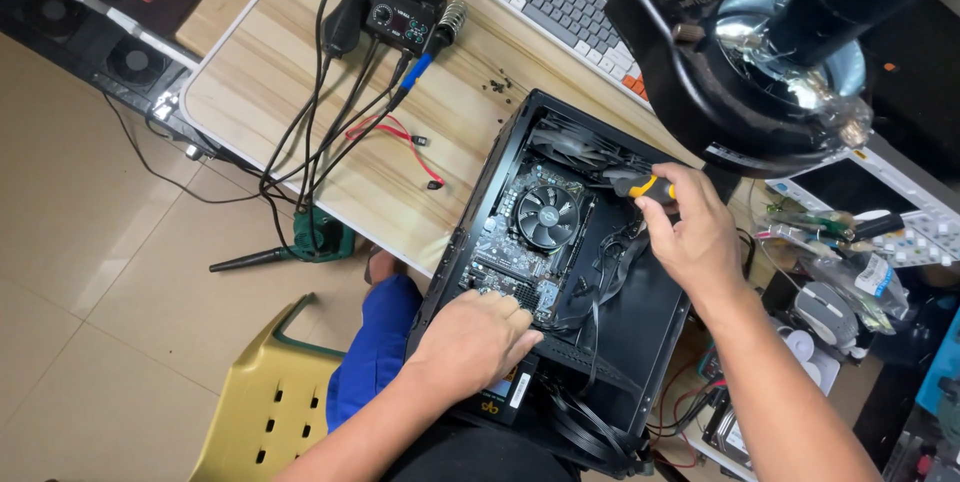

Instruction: Connecting internal cables and headers to a motherboard and securing components within a desktop computer case using a screwdriver.

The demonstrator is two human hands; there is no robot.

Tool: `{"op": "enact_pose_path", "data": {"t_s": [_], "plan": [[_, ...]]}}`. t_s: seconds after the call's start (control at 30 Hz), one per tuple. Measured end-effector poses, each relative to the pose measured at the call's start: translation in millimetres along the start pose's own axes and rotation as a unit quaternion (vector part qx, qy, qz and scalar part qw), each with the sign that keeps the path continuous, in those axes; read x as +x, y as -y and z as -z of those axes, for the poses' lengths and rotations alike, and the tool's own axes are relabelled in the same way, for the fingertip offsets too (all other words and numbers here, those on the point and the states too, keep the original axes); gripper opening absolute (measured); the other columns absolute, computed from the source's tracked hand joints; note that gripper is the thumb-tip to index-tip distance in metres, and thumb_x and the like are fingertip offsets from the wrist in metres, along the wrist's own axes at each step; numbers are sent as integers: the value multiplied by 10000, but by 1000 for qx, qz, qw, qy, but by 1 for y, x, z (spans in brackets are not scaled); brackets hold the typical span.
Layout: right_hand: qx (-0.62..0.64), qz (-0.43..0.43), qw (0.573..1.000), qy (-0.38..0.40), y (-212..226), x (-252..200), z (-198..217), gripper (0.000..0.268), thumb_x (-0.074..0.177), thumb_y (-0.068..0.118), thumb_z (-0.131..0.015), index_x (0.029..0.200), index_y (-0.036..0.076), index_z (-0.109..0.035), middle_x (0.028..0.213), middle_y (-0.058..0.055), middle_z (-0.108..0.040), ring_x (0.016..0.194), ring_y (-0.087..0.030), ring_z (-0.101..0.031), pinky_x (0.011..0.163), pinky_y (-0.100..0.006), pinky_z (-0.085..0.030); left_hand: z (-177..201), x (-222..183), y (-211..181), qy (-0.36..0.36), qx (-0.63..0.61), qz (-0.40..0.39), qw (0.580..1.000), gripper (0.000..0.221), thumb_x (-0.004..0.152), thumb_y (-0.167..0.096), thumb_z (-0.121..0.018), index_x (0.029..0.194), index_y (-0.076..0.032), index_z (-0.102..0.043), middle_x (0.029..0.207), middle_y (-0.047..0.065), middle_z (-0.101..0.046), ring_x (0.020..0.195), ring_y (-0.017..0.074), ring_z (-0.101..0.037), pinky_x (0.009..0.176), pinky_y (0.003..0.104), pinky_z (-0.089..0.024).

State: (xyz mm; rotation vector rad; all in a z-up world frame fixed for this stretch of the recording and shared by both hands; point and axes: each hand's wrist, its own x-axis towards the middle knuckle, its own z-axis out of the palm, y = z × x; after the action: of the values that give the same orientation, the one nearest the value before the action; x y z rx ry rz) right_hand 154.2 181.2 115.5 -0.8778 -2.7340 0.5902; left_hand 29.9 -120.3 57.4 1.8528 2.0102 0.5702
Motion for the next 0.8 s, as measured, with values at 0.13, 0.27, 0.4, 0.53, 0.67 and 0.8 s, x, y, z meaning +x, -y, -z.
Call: {"op": "enact_pose_path", "data": {"t_s": [0.13,0.27,0.4,0.53,0.67,0.8], "plan": [[-3,-8,1000,9,-2,6,-4,434,1051,267,-705,1441,78,-668,1407,-143,-696,988,-321,-754,866,-462,-564,-2,0,1,-13,-5,-4,1000,419,1168,-436,-552,874,-165,-675,863,34,-674,827,305,-653,765,447,-491],[11,-15,1000,15,-4,11,-7,441,1050,287,-695,1435,73,-674,1387,-136,-672,902,-287,-743,772,-423,-573,0,1,0,-4,-10,0,1000,428,1174,-439,-540,875,-170,-684,870,33,-683,841,304,-668,777,447,-501],[16,-27,999,23,-6,11,-9,450,1051,310,-694,1438,81,-674,1414,-127,-673,893,-292,-741,789,-426,-571,-1,0,0,-9,-18,-2,1000,449,1181,-434,-535,845,-167,-665,844,24,-654,805,291,-650,754,436,-496],[9,-13,1000,16,-4,10,-11,425,1056,286,-693,1428,80,-680,1385,-124,-671,891,-297,-731,791,-432,-572,2,0,0,2,-19,0,1000,455,1186,-439,-527,862,-158,-677,857,35,-669,821,298,-658,772,443,-500],[-16,-4,1000,22,-5,9,-12,444,1068,324,-685,1445,91,-674,1392,-112,-667,935,-299,-721,815,-470,-564,2,0,0,-2,-26,-5,1000,438,1185,-425,-534,875,-155,-684,864,34,-674,822,293,-662,766,439,-500],[-13,4,1000,18,-6,9,-12,435,1064,295,-699,1440,78,-675,1380,-118,-668,926,-297,-714,819,-460,-568,2,0,-1,-6,-27,-4,1000,448,1181,-429,-536,853,-156,-672,863,43,-677,828,304,-665,778,452,-505]]}}
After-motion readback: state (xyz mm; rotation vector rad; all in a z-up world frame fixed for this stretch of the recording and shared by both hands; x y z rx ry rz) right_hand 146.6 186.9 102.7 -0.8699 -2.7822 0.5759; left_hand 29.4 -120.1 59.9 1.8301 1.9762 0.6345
